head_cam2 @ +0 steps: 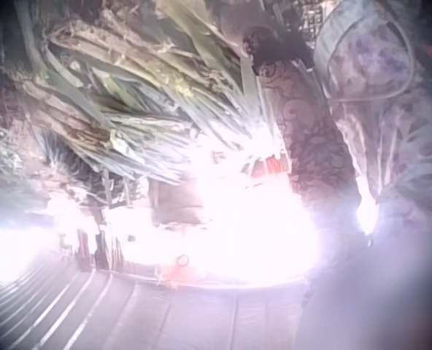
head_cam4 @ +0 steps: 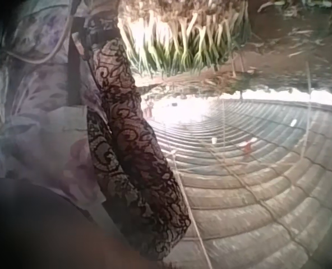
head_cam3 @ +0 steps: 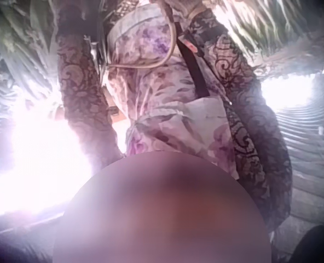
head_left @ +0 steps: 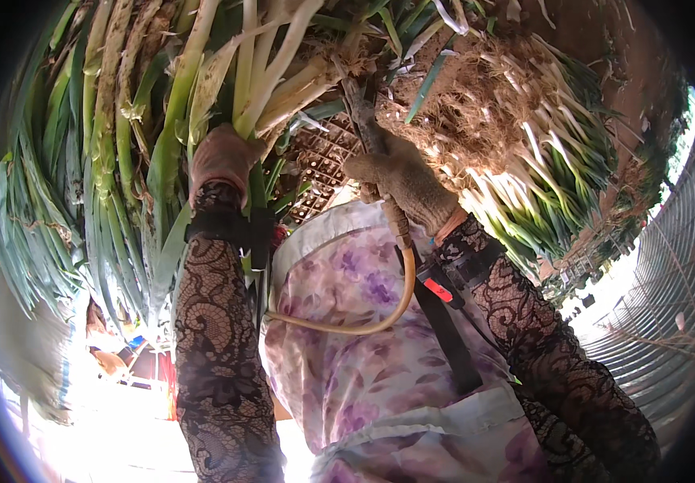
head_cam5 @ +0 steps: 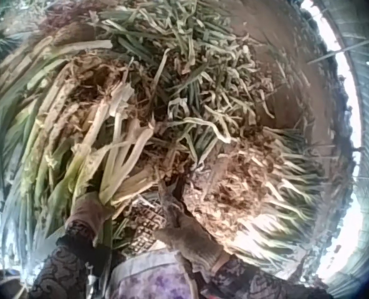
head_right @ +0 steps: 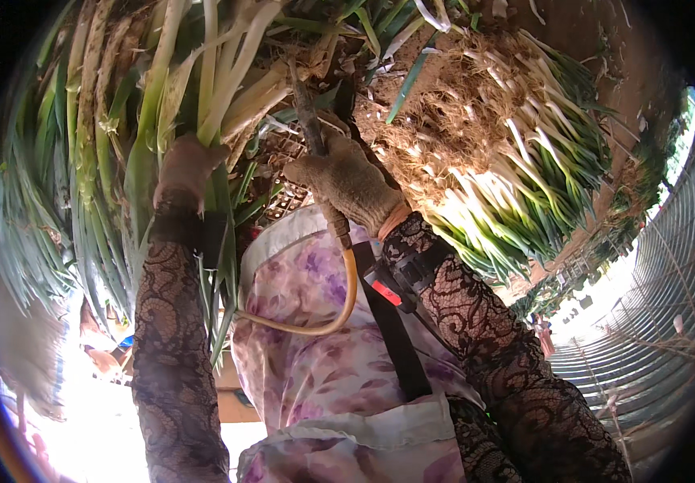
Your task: Use a pneumatic air nozzle to strip outer leaves and clean harvested leeks.
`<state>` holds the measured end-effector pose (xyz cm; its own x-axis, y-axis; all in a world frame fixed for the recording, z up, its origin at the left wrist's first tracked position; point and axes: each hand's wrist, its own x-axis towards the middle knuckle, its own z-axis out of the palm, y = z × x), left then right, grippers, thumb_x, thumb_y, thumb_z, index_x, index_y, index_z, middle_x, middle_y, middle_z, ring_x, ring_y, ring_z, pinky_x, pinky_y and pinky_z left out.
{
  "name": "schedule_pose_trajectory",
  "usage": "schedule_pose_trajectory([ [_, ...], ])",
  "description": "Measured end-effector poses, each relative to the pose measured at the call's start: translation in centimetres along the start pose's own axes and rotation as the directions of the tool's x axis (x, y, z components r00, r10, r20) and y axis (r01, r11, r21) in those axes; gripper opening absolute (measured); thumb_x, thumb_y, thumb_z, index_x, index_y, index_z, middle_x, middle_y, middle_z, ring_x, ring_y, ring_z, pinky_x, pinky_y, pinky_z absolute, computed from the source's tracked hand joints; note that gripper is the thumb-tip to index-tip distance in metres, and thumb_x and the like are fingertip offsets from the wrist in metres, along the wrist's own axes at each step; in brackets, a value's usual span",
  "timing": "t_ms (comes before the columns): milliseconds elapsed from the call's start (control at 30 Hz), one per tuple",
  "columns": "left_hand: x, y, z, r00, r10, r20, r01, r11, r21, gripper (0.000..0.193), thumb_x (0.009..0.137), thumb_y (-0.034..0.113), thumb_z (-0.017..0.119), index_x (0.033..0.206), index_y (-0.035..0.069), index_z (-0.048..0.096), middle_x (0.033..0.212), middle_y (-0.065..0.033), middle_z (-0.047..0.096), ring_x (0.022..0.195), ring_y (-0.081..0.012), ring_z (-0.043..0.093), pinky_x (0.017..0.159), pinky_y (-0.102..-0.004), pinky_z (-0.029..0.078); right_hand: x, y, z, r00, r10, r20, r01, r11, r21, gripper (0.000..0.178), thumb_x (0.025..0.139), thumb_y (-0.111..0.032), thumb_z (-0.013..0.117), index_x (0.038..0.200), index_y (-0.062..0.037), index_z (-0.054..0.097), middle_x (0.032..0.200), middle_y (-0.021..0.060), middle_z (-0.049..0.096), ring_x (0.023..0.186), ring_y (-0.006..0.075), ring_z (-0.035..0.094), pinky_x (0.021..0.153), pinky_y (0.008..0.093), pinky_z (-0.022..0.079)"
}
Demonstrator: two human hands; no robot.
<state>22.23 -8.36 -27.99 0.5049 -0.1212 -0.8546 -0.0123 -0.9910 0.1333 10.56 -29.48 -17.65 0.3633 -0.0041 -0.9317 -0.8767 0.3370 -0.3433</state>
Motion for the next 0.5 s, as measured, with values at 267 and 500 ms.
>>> schedule_pose_trajectory([
  [267, 2.6, -2.0, 0.4, 0.999, -0.028, 0.016, 0.029, 0.997, -0.068, 0.051, 0.065, 0.034, 0.079, 0.103, 0.000, 0.072, 0.100, -0.0208, 0.071, 0.093, -0.0349, 0.070, 0.084, -0.0405, 0.055, 0.6, 0.3, 0.0, 0.994, -0.107, -0.017, 0.109, 0.989, 0.098, 0.034, 0.081, -0.017, 0.073, 0.106, -0.0033, 0.055, 0.072, 0.0003, 0.054, 0.057, 0.0094, 0.051, 0.053, 0.0269, 0.045],
  [500, 0.6, -7.1, -3.7, 0.954, 0.154, 0.256, -0.013, 0.876, -0.482, 0.059, 0.062, 0.022, 0.087, 0.110, -0.005, 0.066, 0.097, -0.0157, 0.071, 0.085, -0.0254, 0.068, 0.078, -0.0343, 0.055, 0.4, -3.6, 0.2, 0.991, -0.111, -0.080, 0.096, 0.980, -0.172, 0.056, 0.076, -0.024, 0.071, 0.123, -0.0040, 0.049, 0.079, 0.0048, 0.057, 0.069, 0.0149, 0.059, 0.065, 0.0337, 0.051],
])
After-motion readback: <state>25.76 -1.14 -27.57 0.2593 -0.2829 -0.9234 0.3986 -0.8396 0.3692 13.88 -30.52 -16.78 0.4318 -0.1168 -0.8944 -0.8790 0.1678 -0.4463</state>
